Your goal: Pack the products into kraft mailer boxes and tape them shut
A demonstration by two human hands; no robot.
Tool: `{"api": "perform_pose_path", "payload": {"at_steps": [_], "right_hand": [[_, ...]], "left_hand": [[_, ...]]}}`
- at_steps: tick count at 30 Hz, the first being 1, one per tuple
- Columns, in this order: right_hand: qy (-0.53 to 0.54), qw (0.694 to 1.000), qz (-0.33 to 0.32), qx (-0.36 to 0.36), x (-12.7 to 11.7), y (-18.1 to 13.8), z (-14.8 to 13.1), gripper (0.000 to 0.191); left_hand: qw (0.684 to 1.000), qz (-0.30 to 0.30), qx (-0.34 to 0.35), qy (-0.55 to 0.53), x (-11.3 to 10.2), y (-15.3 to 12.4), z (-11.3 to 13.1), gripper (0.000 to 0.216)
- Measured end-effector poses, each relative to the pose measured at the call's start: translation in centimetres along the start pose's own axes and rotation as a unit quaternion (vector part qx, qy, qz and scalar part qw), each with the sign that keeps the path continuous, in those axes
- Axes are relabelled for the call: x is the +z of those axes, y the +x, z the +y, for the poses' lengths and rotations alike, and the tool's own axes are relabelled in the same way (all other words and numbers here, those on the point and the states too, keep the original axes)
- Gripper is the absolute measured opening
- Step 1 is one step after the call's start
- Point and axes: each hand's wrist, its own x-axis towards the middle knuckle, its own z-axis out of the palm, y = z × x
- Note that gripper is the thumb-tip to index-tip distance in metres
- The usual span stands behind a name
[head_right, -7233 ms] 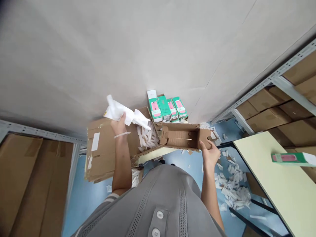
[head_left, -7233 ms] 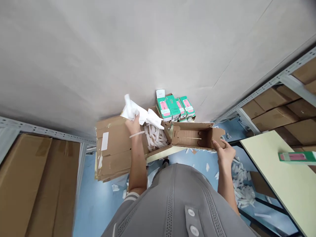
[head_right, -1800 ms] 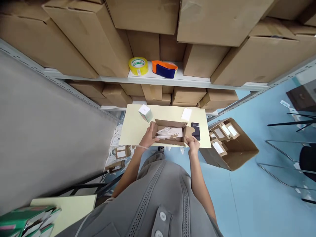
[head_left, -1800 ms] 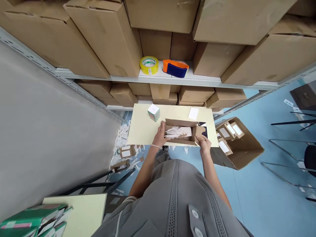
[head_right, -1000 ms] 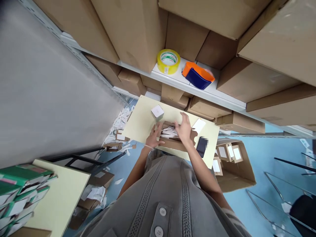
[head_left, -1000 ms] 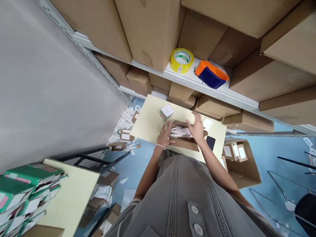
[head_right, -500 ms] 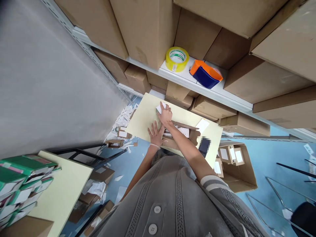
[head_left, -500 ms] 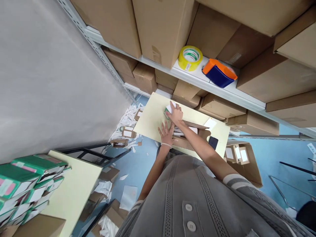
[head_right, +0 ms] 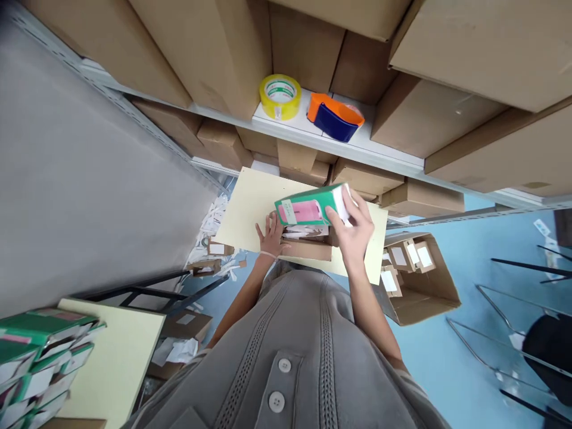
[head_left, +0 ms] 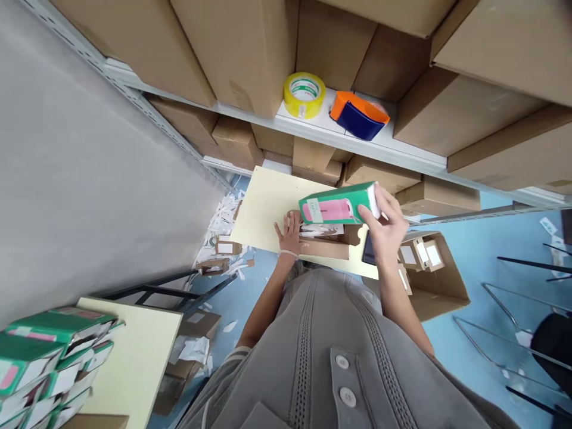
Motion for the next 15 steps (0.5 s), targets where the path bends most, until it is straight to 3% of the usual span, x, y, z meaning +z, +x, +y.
{"api": "perform_pose_path", "payload": {"at_steps": [2, 5, 9, 15], "right_hand": [[0.010, 0.997, 0.045, 0.058, -1.7, -2.1, 1.4, 0.054], [0.025, 0.985, 0.085, 0.149, -1.5, -4.8, 5.0, 0.054], [0.029, 0.972, 0.104, 0.207, 1.3, -6.5, 9.8, 0.058], [0.055, 0.965, 0.078, 0.244, 5.8, -7.4, 13.5, 0.063]], "left_hand": [[1.000, -0.009, 0.003, 0.003, -0.1, 0.2, 0.0, 0.089], [1.000, -0.018, 0.000, -0.003, -0.3, 0.5, -0.1, 0.087], [1.000, -0.028, 0.001, -0.004, -0.2, 0.8, -0.1, 0.087], [0.999, -0.038, -0.009, -0.002, 0.2, 0.8, -0.3, 0.090]]}}
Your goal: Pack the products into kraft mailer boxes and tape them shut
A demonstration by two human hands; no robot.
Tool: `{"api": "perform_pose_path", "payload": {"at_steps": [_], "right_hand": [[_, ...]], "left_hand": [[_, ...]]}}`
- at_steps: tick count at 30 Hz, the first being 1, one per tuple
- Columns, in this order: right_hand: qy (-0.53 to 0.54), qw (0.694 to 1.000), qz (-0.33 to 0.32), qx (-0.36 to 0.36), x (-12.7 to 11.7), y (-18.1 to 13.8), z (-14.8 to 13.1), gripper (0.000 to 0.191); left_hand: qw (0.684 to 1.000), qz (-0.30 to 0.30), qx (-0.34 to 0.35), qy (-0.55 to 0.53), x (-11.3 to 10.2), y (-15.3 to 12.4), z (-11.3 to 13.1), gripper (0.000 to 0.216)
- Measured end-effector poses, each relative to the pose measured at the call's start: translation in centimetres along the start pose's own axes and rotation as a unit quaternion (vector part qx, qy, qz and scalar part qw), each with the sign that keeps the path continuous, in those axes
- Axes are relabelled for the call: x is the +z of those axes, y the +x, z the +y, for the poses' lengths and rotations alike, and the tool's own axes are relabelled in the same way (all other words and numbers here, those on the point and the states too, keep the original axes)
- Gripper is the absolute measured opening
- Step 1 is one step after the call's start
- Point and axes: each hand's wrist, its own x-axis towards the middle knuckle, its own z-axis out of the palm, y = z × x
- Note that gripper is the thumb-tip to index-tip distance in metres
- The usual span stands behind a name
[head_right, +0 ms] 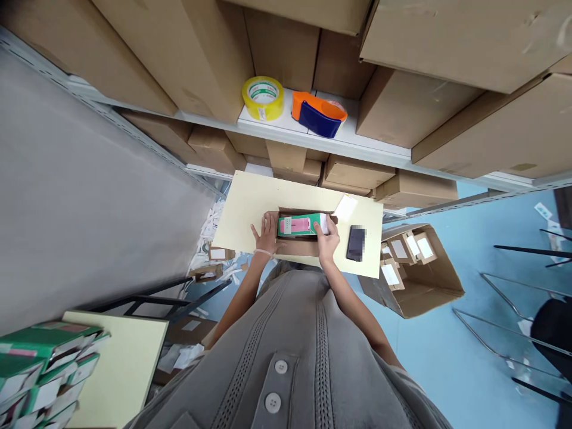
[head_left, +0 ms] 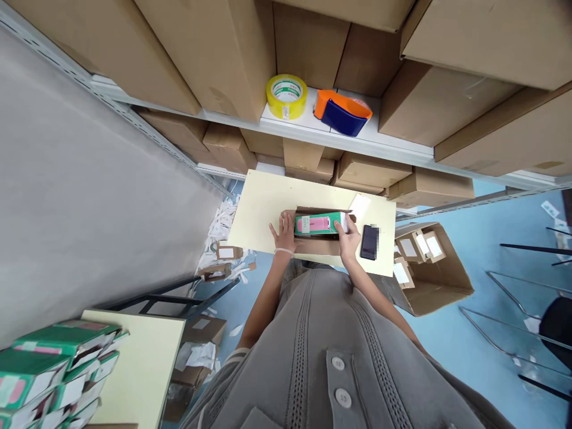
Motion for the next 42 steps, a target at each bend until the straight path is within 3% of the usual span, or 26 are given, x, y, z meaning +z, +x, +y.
{"api": "perform_pose_path", "payload": {"at_steps": [8, 15, 21, 24, 27, 30, 32, 35, 38, 42], "right_hand": [[-0.004, 0.995, -0.027, 0.096, 1.9, 1.8, 3.0, 0.061], [-0.179, 0.975, -0.117, 0.063, 1.1, 3.4, 2.6, 0.041], [-0.293, 0.944, -0.144, 0.050, 1.1, 2.9, 1.4, 0.046], [-0.251, 0.960, -0.125, -0.024, 0.0, 2.7, 0.5, 0.045], [-0.196, 0.974, -0.054, -0.099, -2.1, 2.9, 0.0, 0.044], [-0.195, 0.975, -0.005, -0.103, -4.2, 3.6, 0.6, 0.046], [-0.214, 0.973, -0.039, -0.079, -5.1, 3.9, 1.4, 0.050], [-0.246, 0.954, -0.157, -0.065, -5.7, 3.9, 2.7, 0.062], [-0.269, 0.924, -0.249, -0.106, -6.1, 3.9, 3.6, 0.078], [-0.296, 0.886, -0.309, -0.179, -6.7, 4.7, 4.1, 0.085]], "left_hand": [[1.000, -0.021, -0.013, -0.004, 0.0, 0.3, -0.5, 0.096], [0.999, -0.040, -0.021, -0.004, -0.2, 0.5, -0.1, 0.098], [0.999, -0.039, -0.022, 0.006, -0.4, 0.4, 0.1, 0.093], [0.999, -0.033, -0.021, -0.004, -0.5, 0.1, 0.2, 0.091], [0.999, -0.011, -0.031, -0.023, -0.6, -0.5, 0.4, 0.092], [0.995, 0.037, -0.077, -0.060, -0.3, -1.1, 0.6, 0.102], [0.987, 0.066, -0.107, -0.101, -0.1, -1.4, 0.7, 0.110], [0.975, 0.075, -0.108, -0.181, 0.2, -1.9, 0.5, 0.114], [0.966, 0.069, -0.056, -0.243, 0.1, -2.6, 0.2, 0.105], [0.970, 0.038, 0.026, -0.238, -0.5, -3.2, -0.2, 0.091]]}}
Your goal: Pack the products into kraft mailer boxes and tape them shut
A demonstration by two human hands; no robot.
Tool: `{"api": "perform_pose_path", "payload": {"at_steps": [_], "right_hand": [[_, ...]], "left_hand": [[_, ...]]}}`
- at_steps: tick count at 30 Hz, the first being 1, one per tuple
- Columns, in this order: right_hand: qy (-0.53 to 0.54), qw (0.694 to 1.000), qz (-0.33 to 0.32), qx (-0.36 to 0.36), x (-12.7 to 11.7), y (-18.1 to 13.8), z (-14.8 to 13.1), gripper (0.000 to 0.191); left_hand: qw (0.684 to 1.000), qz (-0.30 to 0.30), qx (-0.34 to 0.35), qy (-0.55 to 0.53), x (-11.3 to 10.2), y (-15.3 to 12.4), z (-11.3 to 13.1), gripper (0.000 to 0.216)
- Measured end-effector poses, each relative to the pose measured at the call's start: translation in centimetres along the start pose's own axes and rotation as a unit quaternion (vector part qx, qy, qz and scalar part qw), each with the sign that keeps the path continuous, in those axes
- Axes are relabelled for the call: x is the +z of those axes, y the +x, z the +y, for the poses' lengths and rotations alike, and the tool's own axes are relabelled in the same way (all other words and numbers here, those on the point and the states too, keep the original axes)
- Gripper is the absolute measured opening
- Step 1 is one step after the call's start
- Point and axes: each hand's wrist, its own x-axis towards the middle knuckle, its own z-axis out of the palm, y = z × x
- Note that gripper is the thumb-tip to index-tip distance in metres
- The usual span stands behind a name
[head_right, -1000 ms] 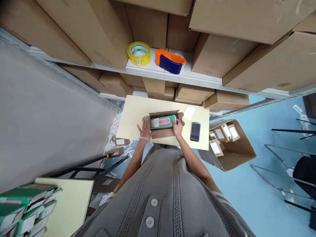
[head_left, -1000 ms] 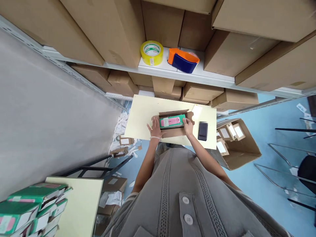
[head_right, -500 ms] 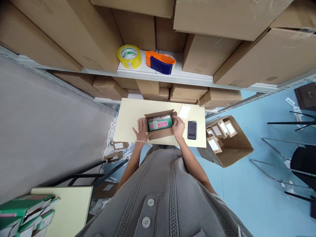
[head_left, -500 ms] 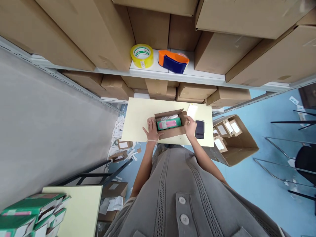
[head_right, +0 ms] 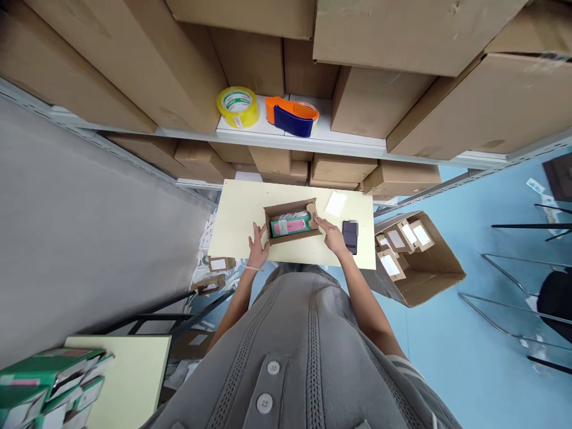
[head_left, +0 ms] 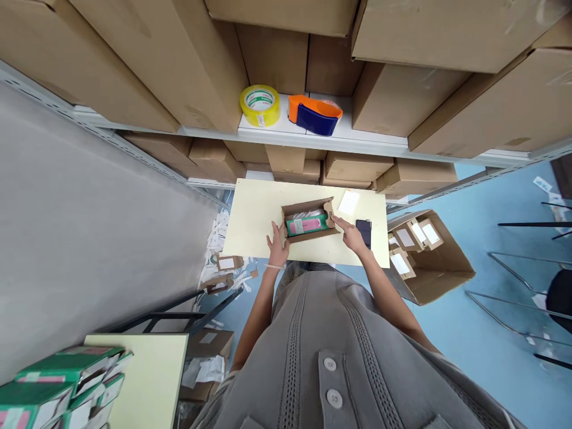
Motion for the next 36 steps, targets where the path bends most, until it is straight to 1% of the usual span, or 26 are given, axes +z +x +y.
{"api": "perform_pose_path", "payload": {"at_steps": [2, 4, 6, 8, 11, 14, 16, 18, 22, 24, 26, 29, 30, 32, 36], "right_hand": [[-0.030, 0.999, -0.016, -0.017, -0.3, 0.3, 0.5, 0.080], [-0.059, 0.998, -0.025, -0.014, -0.4, 0.7, 1.0, 0.074], [-0.077, 0.996, -0.036, -0.004, -0.5, 1.1, 1.3, 0.068], [-0.080, 0.996, -0.045, 0.007, -0.5, 1.3, 1.5, 0.066], [-0.046, 0.997, -0.055, 0.017, -0.5, 1.5, 1.7, 0.061], [0.029, 0.998, -0.056, 0.008, -0.3, 1.5, 1.7, 0.052], [0.081, 0.996, -0.040, -0.003, 0.0, 1.5, 1.6, 0.047], [0.122, 0.992, -0.008, 0.002, 0.5, 1.6, 1.4, 0.043], [0.175, 0.981, 0.054, 0.059, 1.4, 1.9, 0.7, 0.039], [0.172, 0.978, 0.072, 0.090, 1.6, 2.1, 0.3, 0.035], [0.145, 0.979, 0.081, 0.120, 1.7, 2.2, -0.1, 0.032], [0.090, 0.982, 0.074, 0.145, 1.6, 2.1, -0.6, 0.030], [0.075, 0.984, 0.068, 0.148, 1.6, 2.0, -0.7, 0.033], [0.051, 0.985, 0.057, 0.152, 1.7, 1.8, -0.9, 0.045], [0.003, 0.986, 0.062, 0.154, 1.7, 2.1, -1.1, 0.073]], "left_hand": [[0.999, -0.038, 0.015, 0.023, -0.1, 0.1, 0.0, 0.093], [0.996, -0.072, 0.022, 0.051, 0.0, 0.3, 0.0, 0.098], [0.992, -0.094, 0.028, 0.076, 0.3, 0.5, -0.2, 0.102], [0.990, -0.101, 0.033, 0.092, 0.4, 0.7, -0.3, 0.104], [0.990, -0.103, 0.028, 0.091, 0.1, 0.9, -0.5, 0.102], [0.993, -0.101, 0.013, 0.057, -0.8, 1.3, -0.6, 0.092], [0.996, -0.083, 0.004, 0.030, -1.1, 1.7, -0.7, 0.082], [0.999, -0.047, -0.008, 0.008, -1.1, 2.2, -0.9, 0.072], [0.997, 0.049, -0.027, -0.059, -0.1, 3.7, -1.2, 0.054], [0.990, 0.089, -0.036, -0.107, 0.5, 4.3, -1.5, 0.049], [0.981, 0.121, -0.047, -0.143, 1.1, 4.9, -1.8, 0.045], [0.972, 0.158, -0.057, -0.165, 1.7, 5.4, -2.2, 0.043], [0.970, 0.167, -0.058, -0.169, 1.9, 5.6, -2.4, 0.043], [0.965, 0.178, -0.063, -0.181, 2.1, 5.9, -2.8, 0.044], [0.960, 0.170, -0.089, -0.204, 2.3, 6.5, -3.7, 0.044]]}}
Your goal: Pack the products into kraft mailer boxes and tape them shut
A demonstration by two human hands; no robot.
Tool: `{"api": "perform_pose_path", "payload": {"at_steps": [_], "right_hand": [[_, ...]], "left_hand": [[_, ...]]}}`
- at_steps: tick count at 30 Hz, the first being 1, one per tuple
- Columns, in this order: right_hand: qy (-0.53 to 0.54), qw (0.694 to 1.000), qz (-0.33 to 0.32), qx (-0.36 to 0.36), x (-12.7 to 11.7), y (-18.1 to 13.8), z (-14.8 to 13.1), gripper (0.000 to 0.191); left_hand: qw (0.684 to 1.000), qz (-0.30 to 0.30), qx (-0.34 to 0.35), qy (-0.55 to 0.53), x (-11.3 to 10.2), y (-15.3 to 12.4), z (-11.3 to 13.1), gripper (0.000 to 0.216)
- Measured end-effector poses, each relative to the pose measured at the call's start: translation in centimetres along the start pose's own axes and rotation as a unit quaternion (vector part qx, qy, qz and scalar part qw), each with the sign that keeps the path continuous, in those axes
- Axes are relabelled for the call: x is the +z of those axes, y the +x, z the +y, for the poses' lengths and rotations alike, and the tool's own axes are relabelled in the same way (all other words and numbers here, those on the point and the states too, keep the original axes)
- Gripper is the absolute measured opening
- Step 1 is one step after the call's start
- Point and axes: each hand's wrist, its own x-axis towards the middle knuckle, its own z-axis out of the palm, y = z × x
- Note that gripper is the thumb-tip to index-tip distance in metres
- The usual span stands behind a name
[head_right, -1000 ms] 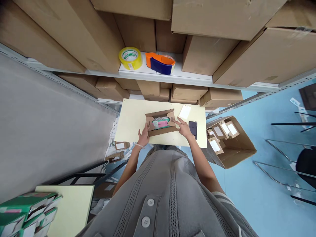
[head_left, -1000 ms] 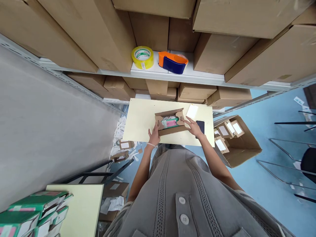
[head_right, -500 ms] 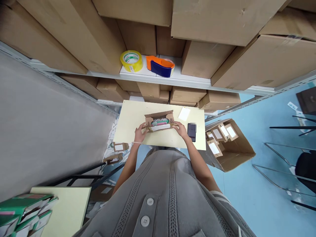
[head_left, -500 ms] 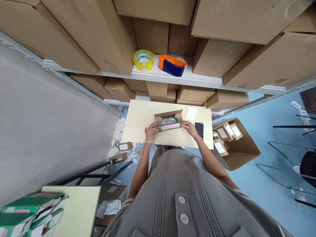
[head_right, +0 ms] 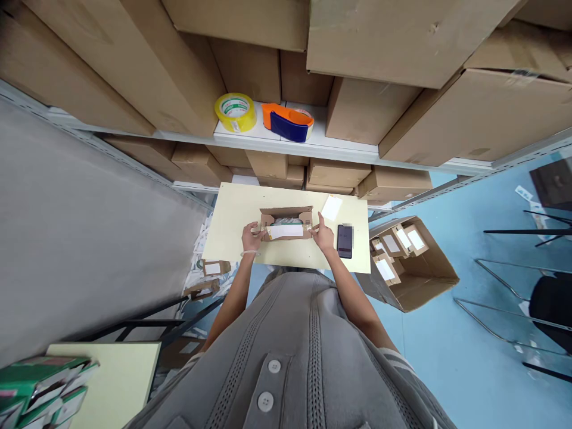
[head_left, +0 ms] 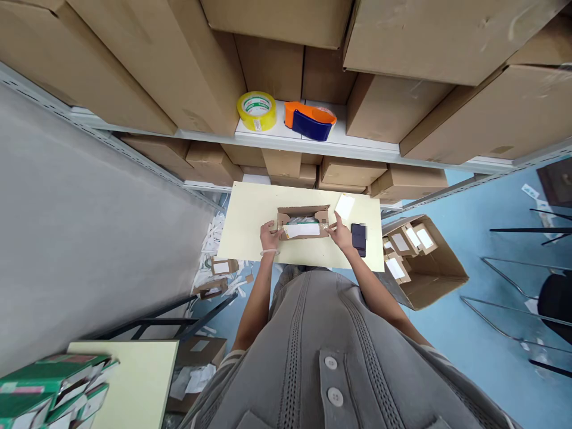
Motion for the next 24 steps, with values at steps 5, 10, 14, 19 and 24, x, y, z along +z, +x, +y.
{"api": "perform_pose_path", "payload": {"at_steps": [5, 10, 14, 19, 24], "right_hand": [[-0.089, 0.993, 0.032, -0.064, -0.8, 1.8, -1.3, 0.100], [-0.154, 0.980, -0.027, -0.121, -1.9, 2.8, -2.5, 0.102], [-0.146, 0.980, -0.036, -0.128, -1.7, 1.7, -2.3, 0.089], [-0.159, 0.977, -0.048, -0.131, -0.2, -0.4, -1.0, 0.069], [-0.171, 0.977, -0.072, -0.104, 1.3, -1.2, -0.4, 0.063]], "left_hand": [[1.000, -0.007, -0.027, 0.013, -0.3, 0.7, -0.8, 0.050], [0.997, -0.039, -0.018, 0.069, -0.8, 0.9, -0.9, 0.073], [0.990, -0.061, 0.027, 0.126, -1.0, 0.5, 0.2, 0.087], [0.976, -0.096, 0.097, 0.171, -0.7, -0.7, 1.7, 0.075], [0.979, -0.117, 0.090, 0.139, 0.0, -1.4, 1.7, 0.063]]}}
